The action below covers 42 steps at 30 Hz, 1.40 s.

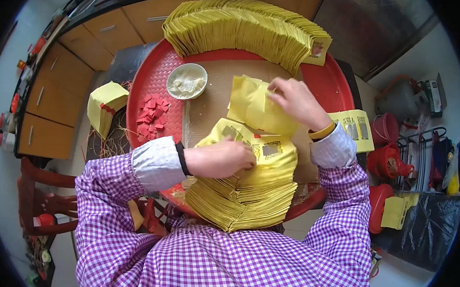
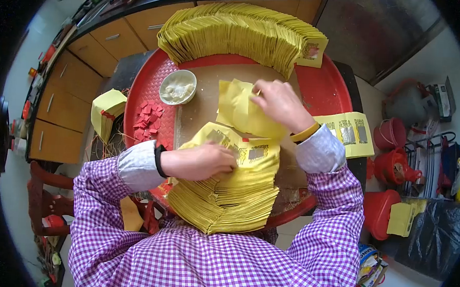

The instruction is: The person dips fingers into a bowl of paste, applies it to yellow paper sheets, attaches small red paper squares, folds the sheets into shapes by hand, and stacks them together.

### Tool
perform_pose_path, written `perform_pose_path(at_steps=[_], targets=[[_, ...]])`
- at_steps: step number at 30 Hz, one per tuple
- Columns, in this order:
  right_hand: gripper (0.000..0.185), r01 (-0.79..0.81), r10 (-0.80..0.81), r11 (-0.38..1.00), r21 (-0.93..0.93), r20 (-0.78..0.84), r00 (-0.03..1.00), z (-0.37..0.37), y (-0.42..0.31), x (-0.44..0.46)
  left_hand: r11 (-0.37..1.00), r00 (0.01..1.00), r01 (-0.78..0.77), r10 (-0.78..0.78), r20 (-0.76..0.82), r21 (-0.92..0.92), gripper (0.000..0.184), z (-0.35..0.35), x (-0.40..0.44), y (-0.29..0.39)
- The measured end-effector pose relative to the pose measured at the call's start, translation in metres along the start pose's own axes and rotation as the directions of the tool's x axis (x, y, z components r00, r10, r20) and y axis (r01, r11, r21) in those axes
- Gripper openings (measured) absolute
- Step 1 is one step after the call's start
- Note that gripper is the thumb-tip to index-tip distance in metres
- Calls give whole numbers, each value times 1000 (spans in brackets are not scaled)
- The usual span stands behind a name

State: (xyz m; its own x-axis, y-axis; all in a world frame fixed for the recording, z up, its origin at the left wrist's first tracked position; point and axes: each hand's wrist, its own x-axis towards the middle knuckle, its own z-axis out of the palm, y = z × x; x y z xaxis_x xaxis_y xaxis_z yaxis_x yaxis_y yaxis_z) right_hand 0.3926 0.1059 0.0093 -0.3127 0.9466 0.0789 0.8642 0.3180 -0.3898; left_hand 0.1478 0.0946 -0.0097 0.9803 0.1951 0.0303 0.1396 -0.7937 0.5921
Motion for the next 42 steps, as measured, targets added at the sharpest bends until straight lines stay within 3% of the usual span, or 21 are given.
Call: perform_pose_path(at_steps=[2,4,7,9,15,19,20,24,30,35,37,39,40,41,42], targets=[[21,114,-124,992,-54,-224,967,1,4,-1,942,970,239,-242,18,-236,8,-13,5,5],[23,206,-242,970,-129,-426,872,2,5,-3,774,886,445,-453,97,-451,8,-24,11,5],[25,234,-255,967,-104,-344,904,-13,-30,-26,732,864,476,-491,107,-486,10,-27,21,-15],[23,70,-76,989,128,44,996,-14,-46,-39,691,842,504,-526,118,-518,13,-24,27,-27],[22,-32,26,998,45,114,993,7,-47,-38,744,870,440,-493,32,-503,19,-15,28,-33],[27,-6,6,1000,-5,-56,998,13,-28,-26,953,915,216,-274,-297,-213,27,-27,9,-16],[27,1,-1,1000,-2,-54,999,11,-29,-25,951,912,223,-281,-300,-214,27,-27,7,-16],[30,-92,63,942,323,100,993,-9,-44,-32,798,756,369,-556,-345,-477,36,-21,9,-16],[26,-187,139,947,261,192,971,-14,-53,-36,773,794,316,-533,-292,-551,36,-17,17,-19],[21,-145,82,960,238,257,963,-8,-47,-25,929,824,247,-352,-445,-276,31,-12,22,-13],[20,-150,111,964,219,182,977,-6,-36,-20,962,792,246,-129,-597,117,23,-14,18,-9],[20,-158,138,967,201,108,984,-4,-23,-14,832,755,266,134,-641,487,16,-15,13,-1],[20,-157,137,967,201,108,985,-2,-16,-9,889,908,167,31,-419,426,12,-12,8,10],[20,-146,137,973,179,59,989,2,-7,-4,939,988,92,-43,-152,332,10,-6,2,21],[20,-136,137,978,156,8,991,4,1,2,939,987,92,-43,-152,332,10,2,-2,24]])
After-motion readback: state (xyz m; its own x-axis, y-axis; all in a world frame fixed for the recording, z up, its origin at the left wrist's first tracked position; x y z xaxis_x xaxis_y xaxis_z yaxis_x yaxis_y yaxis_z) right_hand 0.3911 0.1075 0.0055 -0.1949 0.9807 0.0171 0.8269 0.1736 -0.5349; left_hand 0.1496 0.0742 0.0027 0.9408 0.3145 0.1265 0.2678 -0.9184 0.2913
